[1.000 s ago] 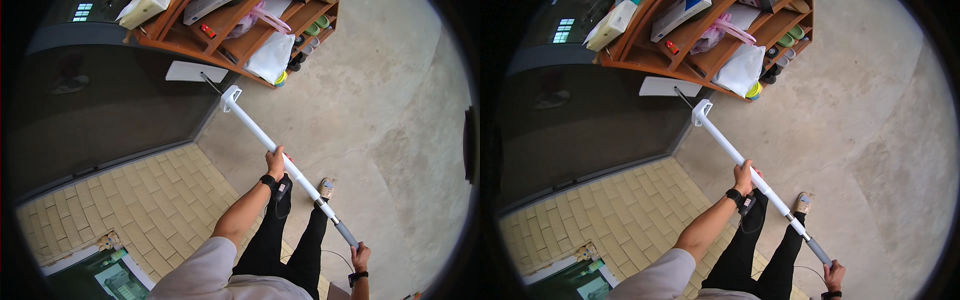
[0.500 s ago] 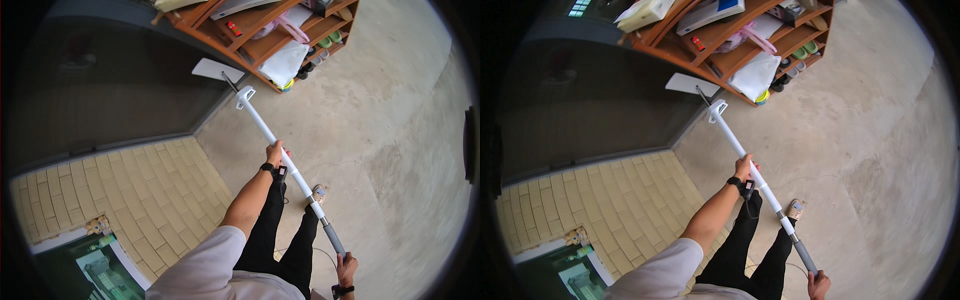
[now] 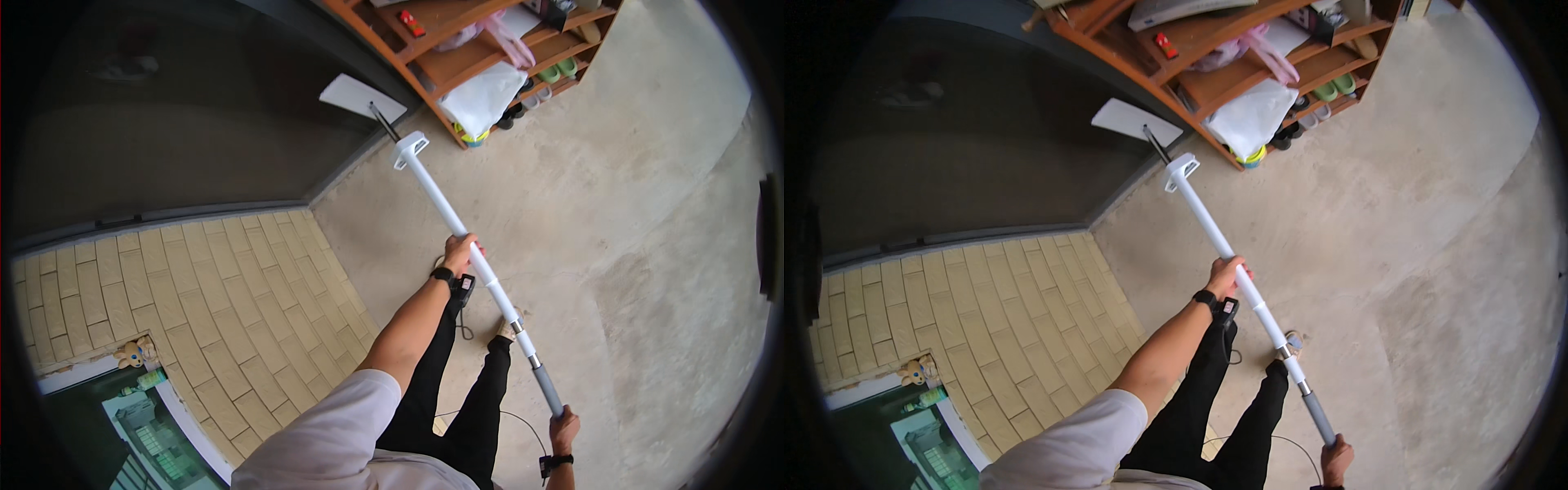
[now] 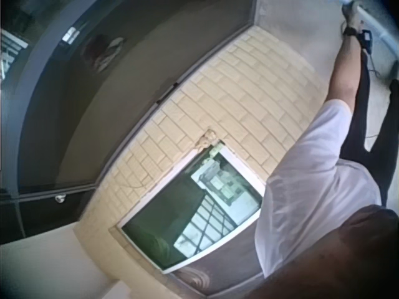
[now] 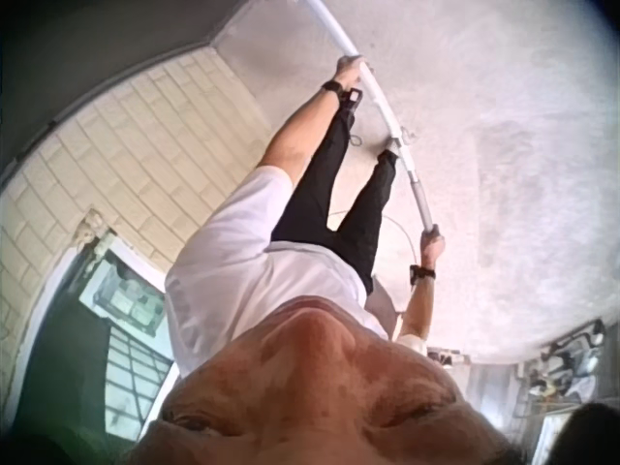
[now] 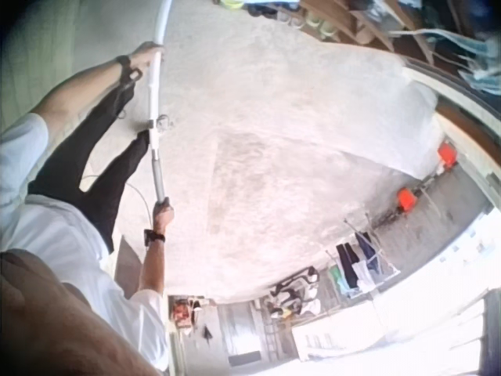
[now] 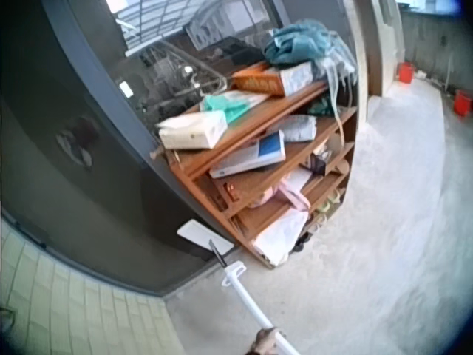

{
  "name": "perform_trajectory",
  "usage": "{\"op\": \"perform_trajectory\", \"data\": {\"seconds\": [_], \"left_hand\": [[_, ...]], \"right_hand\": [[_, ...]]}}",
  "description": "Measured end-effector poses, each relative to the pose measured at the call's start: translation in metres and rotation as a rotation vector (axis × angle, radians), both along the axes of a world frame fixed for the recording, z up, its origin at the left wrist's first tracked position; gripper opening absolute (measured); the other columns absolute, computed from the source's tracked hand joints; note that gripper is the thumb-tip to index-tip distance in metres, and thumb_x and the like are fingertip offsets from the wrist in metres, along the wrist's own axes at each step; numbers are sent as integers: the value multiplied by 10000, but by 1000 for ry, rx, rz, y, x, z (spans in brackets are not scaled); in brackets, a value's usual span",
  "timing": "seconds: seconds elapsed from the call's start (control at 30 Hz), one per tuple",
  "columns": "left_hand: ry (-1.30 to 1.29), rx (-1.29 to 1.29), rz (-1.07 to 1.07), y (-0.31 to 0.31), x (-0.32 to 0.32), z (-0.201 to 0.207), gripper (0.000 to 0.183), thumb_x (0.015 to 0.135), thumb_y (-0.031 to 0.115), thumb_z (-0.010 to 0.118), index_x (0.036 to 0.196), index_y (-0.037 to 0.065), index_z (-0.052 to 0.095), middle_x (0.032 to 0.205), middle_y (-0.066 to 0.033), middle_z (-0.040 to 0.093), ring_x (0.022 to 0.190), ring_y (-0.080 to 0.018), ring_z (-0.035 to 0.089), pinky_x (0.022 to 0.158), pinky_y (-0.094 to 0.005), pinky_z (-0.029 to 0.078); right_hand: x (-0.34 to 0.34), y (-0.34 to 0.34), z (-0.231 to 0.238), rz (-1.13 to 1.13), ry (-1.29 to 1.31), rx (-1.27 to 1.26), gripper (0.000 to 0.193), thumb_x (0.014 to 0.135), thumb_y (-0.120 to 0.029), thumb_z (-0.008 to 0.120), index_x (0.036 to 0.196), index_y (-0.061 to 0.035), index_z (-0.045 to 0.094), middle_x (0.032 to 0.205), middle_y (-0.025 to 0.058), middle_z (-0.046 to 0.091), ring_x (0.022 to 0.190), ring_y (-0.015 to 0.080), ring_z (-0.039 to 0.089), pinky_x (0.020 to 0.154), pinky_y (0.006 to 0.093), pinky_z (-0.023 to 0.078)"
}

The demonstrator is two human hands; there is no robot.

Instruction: Using a long-handled squeegee mop to clean glass doors and windows.

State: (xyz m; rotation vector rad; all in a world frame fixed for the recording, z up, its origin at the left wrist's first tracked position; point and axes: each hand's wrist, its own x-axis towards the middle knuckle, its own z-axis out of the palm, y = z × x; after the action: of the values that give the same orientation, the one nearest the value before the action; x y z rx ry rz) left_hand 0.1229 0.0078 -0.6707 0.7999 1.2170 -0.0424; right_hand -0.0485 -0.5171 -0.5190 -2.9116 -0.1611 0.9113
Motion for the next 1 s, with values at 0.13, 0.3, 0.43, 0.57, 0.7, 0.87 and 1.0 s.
{"op": "perform_trajectory", "data": {"seconds": [0.13,0.3,0.43,0.57,0.7,0.87,1.0], "left_hand": [[-31,7,-9,-2,2,-15,150,841,105,648,880,7,541,744,-105,591,623,-261,649,601,-411,593],[36,-30,74,10,-26,-16,138,850,99,637,851,6,535,766,-113,576,644,-262,631,605,-413,587],[-44,-166,220,49,-62,-10,119,809,78,623,823,22,519,753,-103,528,629,-249,566,615,-431,568],[-95,-292,216,64,-85,7,231,799,161,606,648,113,438,576,-38,420,545,-215,463,573,-383,439],[-319,-521,182,44,-80,50,253,808,212,595,630,178,419,540,34,370,491,-140,379,551,-328,380],[-221,-486,350,57,-76,83,222,874,223,633,730,146,484,620,9,477,560,-136,473,554,-317,416],[-20,-242,329,46,-70,100,242,889,225,699,768,113,522,660,7,493,601,-141,508,578,-327,455]], "right_hand": [[12,-4,-31,-48,97,12,50,753,-27,596,712,-27,568,627,244,598,619,461,613,547,516,472],[21,-3,-32,42,75,55,49,738,-38,592,710,-54,555,592,209,584,577,444,594,526,526,459],[32,26,-8,114,-90,69,118,768,-37,596,692,-75,515,575,175,548,529,416,567,476,498,425],[2,36,46,100,179,34,155,735,-133,725,763,-64,589,625,182,627,596,407,636,525,474,487],[-20,8,100,-327,852,235,347,669,-169,861,878,7,647,630,148,657,497,284,642,531,424,529],[-7,38,134,-38,599,159,381,795,-225,746,1035,52,640,776,256,686,692,369,688,609,477,518],[-12,42,139,14,582,205,291,785,-146,698,1002,40,648,714,257,650,623,385,655,553,467,500]]}}
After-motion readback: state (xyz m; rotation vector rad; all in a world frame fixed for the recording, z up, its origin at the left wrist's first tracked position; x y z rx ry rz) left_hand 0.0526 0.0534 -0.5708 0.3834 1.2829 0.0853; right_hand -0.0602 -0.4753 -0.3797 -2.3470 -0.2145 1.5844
